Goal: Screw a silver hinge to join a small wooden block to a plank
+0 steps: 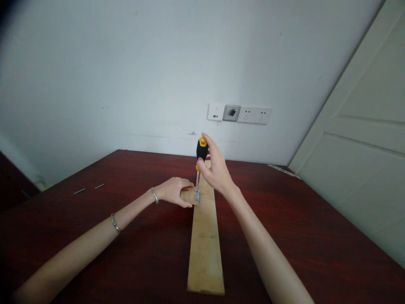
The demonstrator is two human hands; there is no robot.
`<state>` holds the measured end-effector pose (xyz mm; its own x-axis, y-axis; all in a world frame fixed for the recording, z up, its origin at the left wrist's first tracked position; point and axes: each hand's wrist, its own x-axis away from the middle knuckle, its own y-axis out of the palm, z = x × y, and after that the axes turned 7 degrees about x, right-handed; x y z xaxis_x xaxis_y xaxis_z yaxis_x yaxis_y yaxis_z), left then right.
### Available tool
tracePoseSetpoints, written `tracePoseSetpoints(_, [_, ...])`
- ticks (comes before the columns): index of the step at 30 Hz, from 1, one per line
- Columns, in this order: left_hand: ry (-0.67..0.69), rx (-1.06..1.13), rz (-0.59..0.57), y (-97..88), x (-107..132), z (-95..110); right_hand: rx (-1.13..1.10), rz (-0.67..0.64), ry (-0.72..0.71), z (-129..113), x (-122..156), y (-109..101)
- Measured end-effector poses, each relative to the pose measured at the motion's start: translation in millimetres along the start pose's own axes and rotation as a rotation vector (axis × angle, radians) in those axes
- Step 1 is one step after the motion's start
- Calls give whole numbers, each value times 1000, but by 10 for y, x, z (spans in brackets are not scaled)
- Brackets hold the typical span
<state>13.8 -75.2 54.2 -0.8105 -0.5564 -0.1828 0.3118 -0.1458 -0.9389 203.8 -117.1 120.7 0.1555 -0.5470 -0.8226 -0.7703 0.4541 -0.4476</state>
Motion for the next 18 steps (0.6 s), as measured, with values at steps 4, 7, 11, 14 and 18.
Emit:
tracePoseSetpoints(4, [-5, 9, -9, -3, 1, -1, 16, -9, -10, 12, 2, 15])
tracePoseSetpoints(7, [-1, 17, -2, 3, -1, -13, 24, 45, 5, 45, -3, 28])
tracePoseSetpoints(11, [0, 13, 3, 22, -4, -40, 6, 84, 29, 78, -9, 29])
tracePoseSetpoints(14, [-7, 13, -10, 33, -3, -52, 7, 89, 36, 83, -8, 26])
tracePoseSetpoints(18, [-24, 10, -15, 38, -1, -60, 21, 93, 23, 82, -1, 26])
